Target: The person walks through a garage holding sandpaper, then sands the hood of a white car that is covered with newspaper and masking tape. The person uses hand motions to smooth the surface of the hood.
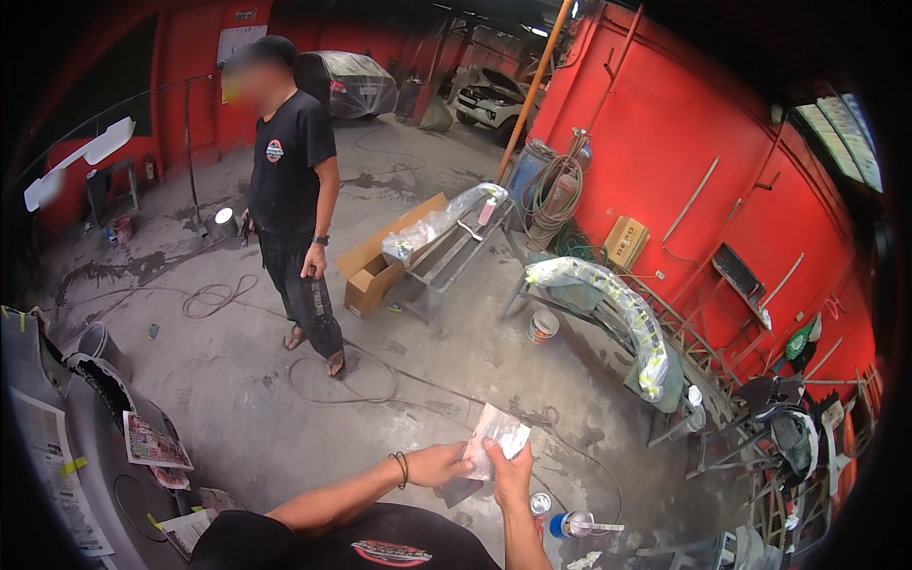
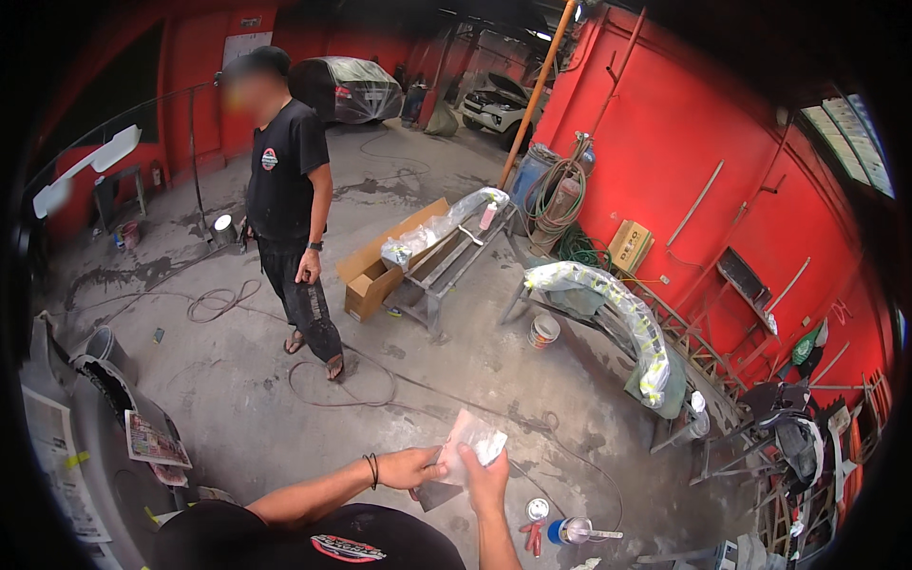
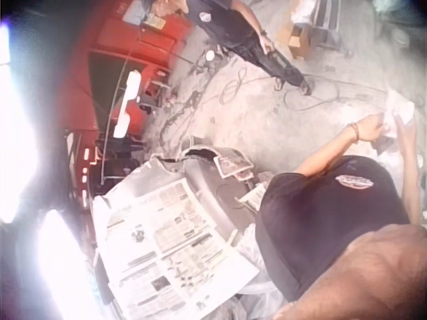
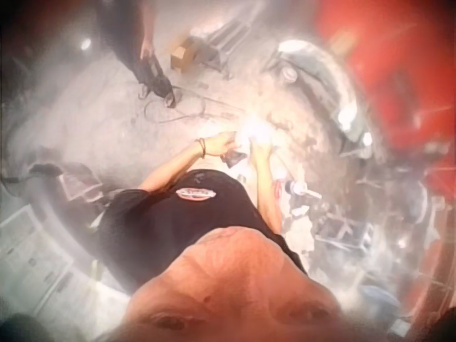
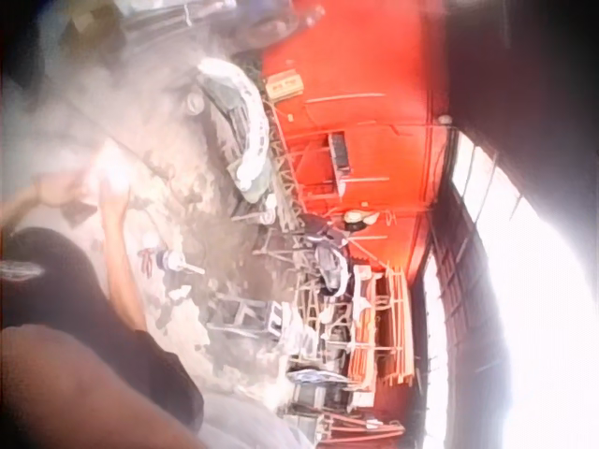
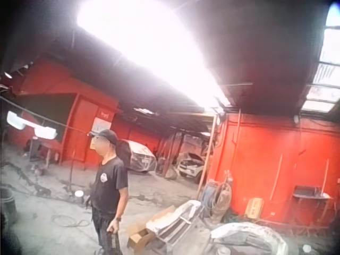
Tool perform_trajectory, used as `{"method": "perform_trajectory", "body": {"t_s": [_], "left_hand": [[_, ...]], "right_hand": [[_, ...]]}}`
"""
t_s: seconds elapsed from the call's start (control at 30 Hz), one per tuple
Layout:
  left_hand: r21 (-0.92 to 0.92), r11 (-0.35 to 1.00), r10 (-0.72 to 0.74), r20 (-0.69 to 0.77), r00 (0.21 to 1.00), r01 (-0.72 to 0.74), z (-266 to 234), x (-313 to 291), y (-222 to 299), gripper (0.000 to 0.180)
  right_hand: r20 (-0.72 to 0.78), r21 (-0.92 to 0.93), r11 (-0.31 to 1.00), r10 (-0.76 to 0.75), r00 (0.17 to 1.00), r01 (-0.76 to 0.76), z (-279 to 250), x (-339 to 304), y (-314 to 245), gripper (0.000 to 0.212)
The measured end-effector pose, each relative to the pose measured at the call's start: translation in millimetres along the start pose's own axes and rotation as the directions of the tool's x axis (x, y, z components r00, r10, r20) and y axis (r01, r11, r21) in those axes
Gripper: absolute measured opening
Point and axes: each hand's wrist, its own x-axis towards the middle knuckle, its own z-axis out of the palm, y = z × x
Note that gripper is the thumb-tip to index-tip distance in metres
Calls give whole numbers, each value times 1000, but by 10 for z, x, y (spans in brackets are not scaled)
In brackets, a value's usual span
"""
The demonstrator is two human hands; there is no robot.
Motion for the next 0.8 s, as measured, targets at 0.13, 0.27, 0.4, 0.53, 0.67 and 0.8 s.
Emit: {"method": "perform_trajectory", "body": {"t_s": [0.13, 0.27, 0.4, 0.53, 0.67, 0.8], "left_hand": [[-3, 1000, -1, 56, 998, 1, -224, -148, 128, 66], [189, 959, 263, -311, 913, -212, -284, -194, -271, 73], [335, 925, 306, -382, 872, -178, -416, -239, -189, 68], [417, 901, 274, -328, 904, -122, -366, -264, -52, 51], [544, 838, 209, -259, 943, -37, -256, -218, -221, 39], [426, 904, 133, -356, 925, 34, -197, -269, -291, 37]], "right_hand": [[87, -78, 997, -3, 996, 10, 95, 90, -174, 44], [84, 157, 957, 231, 969, -242, 24, -21, -144, 39], [104, 231, 864, 436, 894, -448, -224, -269, -183, 38], [145, 224, 823, 501, 853, -521, -89, -373, -180, 42], [320, 198, 842, 429, 845, -502, 275, -422, -368, 47], [113, 358, 853, 365, 924, -380, 256, -420, -237, 39]]}}
